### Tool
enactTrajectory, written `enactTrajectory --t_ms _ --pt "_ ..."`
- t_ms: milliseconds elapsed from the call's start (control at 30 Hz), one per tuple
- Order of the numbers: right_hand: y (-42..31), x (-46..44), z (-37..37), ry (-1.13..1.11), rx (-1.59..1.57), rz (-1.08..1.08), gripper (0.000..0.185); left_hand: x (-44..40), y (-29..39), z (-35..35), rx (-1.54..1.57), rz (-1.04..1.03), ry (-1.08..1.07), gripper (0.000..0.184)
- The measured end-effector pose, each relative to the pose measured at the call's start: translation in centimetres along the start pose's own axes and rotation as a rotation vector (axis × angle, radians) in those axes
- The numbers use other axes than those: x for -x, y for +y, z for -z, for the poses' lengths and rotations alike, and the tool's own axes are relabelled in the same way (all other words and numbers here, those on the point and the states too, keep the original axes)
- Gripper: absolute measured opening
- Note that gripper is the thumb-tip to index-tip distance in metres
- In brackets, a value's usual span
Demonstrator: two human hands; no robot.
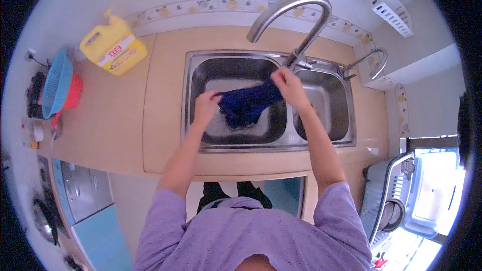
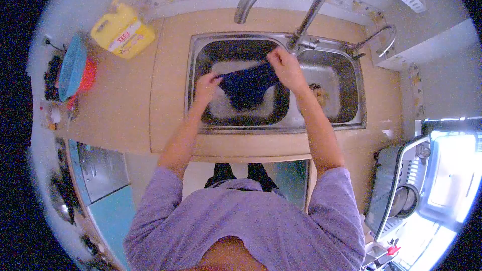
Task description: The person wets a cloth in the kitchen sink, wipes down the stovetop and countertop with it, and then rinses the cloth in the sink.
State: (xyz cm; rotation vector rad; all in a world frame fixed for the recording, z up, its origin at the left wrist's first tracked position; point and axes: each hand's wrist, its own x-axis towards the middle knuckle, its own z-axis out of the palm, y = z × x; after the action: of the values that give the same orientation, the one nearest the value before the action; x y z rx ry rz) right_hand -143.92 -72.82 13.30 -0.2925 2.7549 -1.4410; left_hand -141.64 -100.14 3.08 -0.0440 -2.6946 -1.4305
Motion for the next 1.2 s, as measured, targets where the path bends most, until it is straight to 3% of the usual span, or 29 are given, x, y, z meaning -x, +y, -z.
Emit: enactTrajectory --t_ms 67,167,300,367,467,533,667,733,833,967,1000,1133,1200 --pt "1.1 2.5 -0.2 -0.261 0.304 -0.015 0.021 -0.6 0.0 1.4 0.057 -0.011 0.019 0.017" --pt "5.9 4.3 -1.9 -0.255 0.554 0.157 0.022 -1.1 3.7 3.9 0.024 -0.089 0.027 0.019" --pt "1.0 3.3 1.9 0.048 0.649 0.061 0.017 -3.3 8.3 6.5 0.123 -0.291 0.108 0.018" --pt "-0.4 2.4 3.1 0.127 0.712 0.008 0.015 -3.9 12.1 8.6 0.227 -0.226 0.105 0.019" --pt "-0.8 1.4 3.1 0.188 0.683 -0.067 0.013 -4.4 18.3 12.0 0.38 -0.281 0.143 0.019" --pt "1.0 1.3 2.4 0.251 0.461 -0.054 0.016 -5.2 19.4 13.3 0.441 -0.334 0.151 0.02" --pt "2.0 -0.4 3.2 0.285 -0.141 -0.014 0.019 -7.2 18.6 15.6 0.484 -0.309 0.125 0.022" --pt "-4.2 -0.2 5.3 0.379 -0.43 0.046 0.018 -7.2 18.1 16.3 0.518 -0.248 0.121 0.025" --pt "-10.7 -0.3 7.8 0.436 -0.49 0.167 0.017 -5.9 18.5 17.2 0.46 -0.219 0.208 0.023" --pt "-10.1 -0.1 6.8 0.507 -0.199 0.232 0.016 -6.1 14.0 15.7 0.435 -0.23 0.077 0.024" --pt "-9.5 -0.1 5.4 0.483 -0.214 0.149 0.017 -6.1 11.9 14.4 0.452 -0.225 0.029 0.025" --pt "0.9 -0.6 -2.0 0.145 0.119 -0.158 0.028 -4.8 3.0 5.8 0.121 -0.19 -0.106 0.024" --pt "8.5 -0.2 -7.7 0.084 0.298 -0.089 0.028 -3.7 -0.2 1.6 -0.169 -0.239 -0.221 0.018"
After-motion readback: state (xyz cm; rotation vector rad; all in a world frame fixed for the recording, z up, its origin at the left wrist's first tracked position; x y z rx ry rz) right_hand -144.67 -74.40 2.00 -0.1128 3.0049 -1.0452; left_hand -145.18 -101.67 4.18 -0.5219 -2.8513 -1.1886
